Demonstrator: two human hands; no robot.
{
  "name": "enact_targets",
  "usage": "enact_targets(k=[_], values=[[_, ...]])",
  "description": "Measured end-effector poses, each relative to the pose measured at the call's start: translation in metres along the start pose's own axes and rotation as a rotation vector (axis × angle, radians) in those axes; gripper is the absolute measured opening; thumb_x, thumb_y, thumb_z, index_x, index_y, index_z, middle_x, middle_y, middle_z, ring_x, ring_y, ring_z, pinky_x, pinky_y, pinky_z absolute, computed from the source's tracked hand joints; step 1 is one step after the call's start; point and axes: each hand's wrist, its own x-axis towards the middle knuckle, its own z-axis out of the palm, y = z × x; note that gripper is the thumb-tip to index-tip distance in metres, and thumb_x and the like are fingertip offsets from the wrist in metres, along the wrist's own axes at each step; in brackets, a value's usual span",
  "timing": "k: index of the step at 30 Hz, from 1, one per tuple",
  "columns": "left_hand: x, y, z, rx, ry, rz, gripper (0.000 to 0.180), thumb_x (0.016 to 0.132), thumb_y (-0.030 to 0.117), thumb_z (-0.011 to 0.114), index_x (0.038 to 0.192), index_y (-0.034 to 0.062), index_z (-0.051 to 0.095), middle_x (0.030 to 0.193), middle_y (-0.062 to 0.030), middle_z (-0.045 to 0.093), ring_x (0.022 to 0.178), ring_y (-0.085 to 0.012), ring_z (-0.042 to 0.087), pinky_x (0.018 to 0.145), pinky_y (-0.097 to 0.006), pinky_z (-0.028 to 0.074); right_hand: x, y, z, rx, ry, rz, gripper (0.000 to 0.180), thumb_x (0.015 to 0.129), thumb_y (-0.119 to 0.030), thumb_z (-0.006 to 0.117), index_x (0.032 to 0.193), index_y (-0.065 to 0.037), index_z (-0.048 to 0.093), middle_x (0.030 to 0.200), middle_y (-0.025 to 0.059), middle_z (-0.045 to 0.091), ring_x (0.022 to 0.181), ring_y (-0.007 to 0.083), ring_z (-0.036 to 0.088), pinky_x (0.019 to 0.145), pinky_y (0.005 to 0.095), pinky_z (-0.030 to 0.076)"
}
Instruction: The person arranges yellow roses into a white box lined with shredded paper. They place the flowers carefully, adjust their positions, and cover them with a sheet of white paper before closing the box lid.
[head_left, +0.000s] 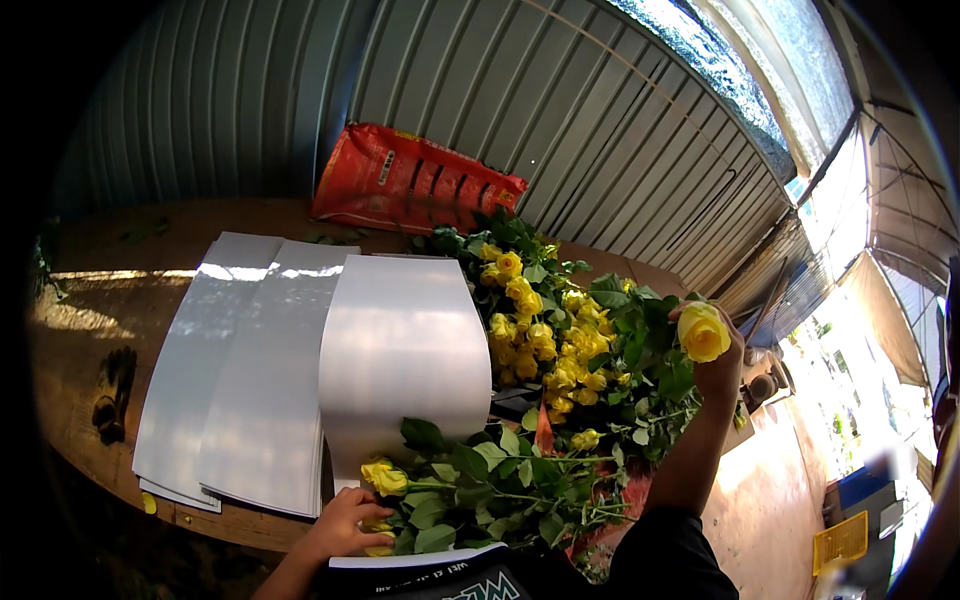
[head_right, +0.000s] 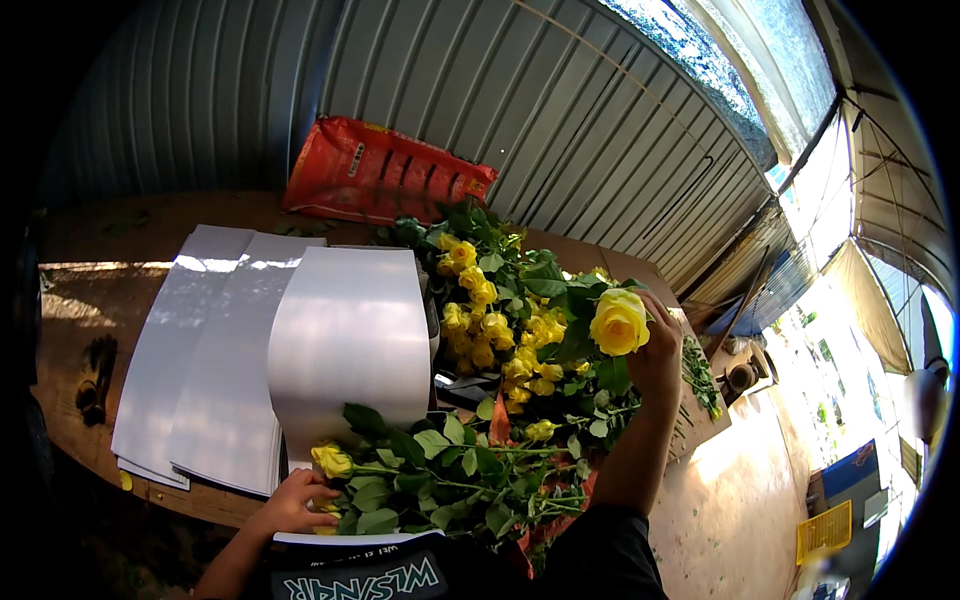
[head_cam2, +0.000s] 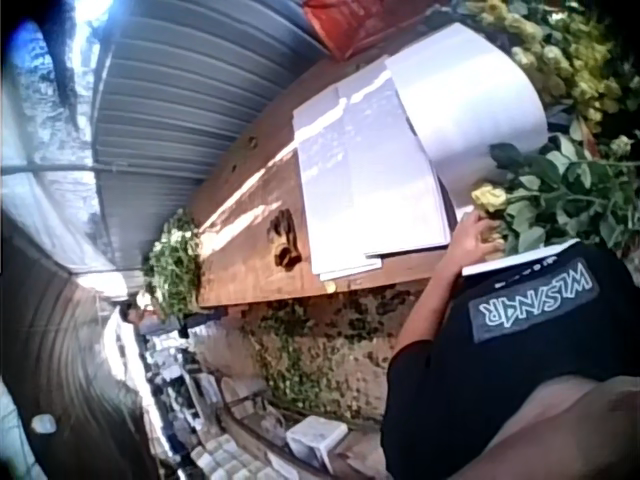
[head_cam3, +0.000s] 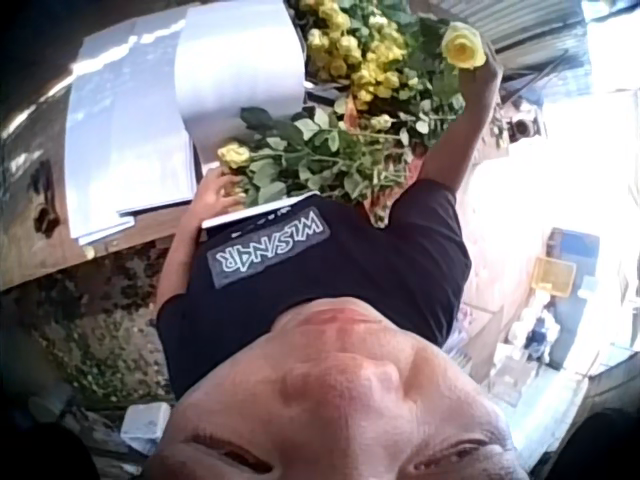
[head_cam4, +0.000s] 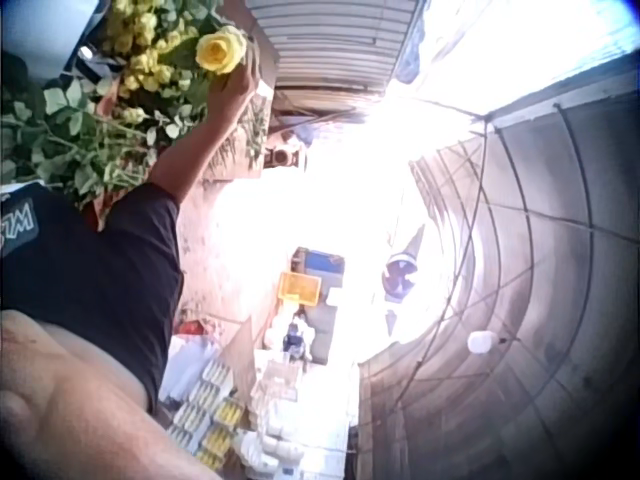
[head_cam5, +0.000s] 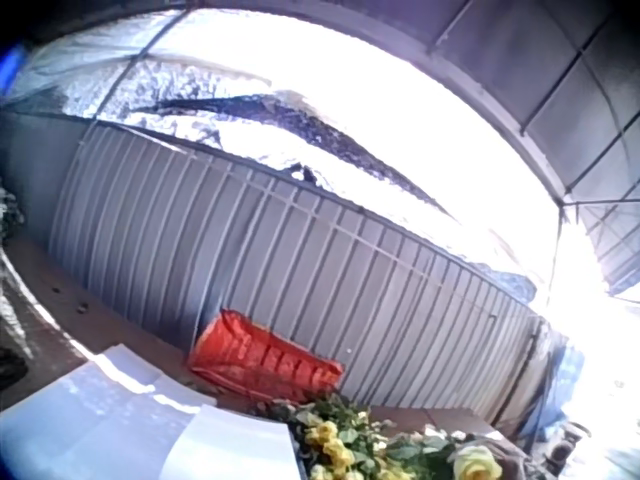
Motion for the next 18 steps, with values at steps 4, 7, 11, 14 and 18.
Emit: enact_targets(k=[4, 7, 11, 14, 18], values=[[-0.002, 0.001, -0.003, 0.064, 0.039, 0.03, 0.047, 0.061, 0.045, 0.071, 0.096, 0.0138, 0.066, 0.087, -0.0083, 0.046, 0.087, -0.0241, 0.043, 0.077, -0.031, 0.038, 0.005, -0.005, -0.002, -0.208, 0.172, -0.027, 0.018, 0.077, -0.004, 0.05, 0.091, 0.003, 0.057, 0.093, 0.0152, 0.059, 0.088, 0.0285, 0.058, 0.077, 0.0335, 0.045], [-0.007, 0.0, -0.005, 0.106, 0.042, -0.022, 0.047, 0.061, 0.049, 0.07, 0.096, 0.0175, 0.066, 0.083, -0.0084, 0.041, 0.082, -0.0244, 0.041, 0.074, -0.031, 0.037, 0.01, -0.03, -0.008, -0.437, 0.311, -0.208, 0.02, 0.08, -0.005, 0.043, 0.092, 0.004, 0.056, 0.097, 0.0189, 0.057, 0.093, 0.0355, 0.056, 0.079, 0.0401, 0.045], [-0.004, 0.008, -0.011, 0.291, -0.109, -0.053, 0.048, 0.07, 0.055, 0.057, 0.106, 0.0231, 0.061, 0.072, -0.0084, 0.05, 0.072, -0.0254, 0.052, 0.064, -0.035, 0.041, 0.01, -0.066, -0.04, -0.558, 0.033, -0.363, 0.02, 0.084, -0.004, 0.041, 0.098, 0.004, 0.053, 0.095, 0.0158, 0.056, 0.088, 0.0304, 0.056, 0.078, 0.0357, 0.044], [-0.006, 0.011, -0.012, 0.271, -0.2, -0.176, 0.051, 0.072, 0.06, 0.051, 0.111, 0.0289, 0.056, 0.07, -0.0097, 0.061, 0.067, -0.0286, 0.06, 0.058, -0.037, 0.045, 0.005, -0.109, -0.011, -0.329, -0.128, -0.159, 0.022, 0.081, -0.006, 0.044, 0.098, 0.004, 0.054, 0.093, 0.0186, 0.056, 0.084, 0.0329, 0.056, 0.072, 0.0391, 0.045], [-0.017, 0.005, -0.008, 0.249, -0.169, -0.214, 0.052, 0.071, 0.062, 0.049, 0.113, 0.0318, 0.054, 0.068, -0.0104, 0.061, 0.066, -0.0281, 0.061, 0.057, -0.037, 0.046, -0.016, -0.149, 0.073, 0.025, -0.681, -0.261, 0.011, 0.071, -0.002, 0.057, 0.082, -0.002, 0.054, 0.067, 0.0094, 0.054, 0.057, 0.0248, 0.054, 0.049, 0.0341, 0.042]])
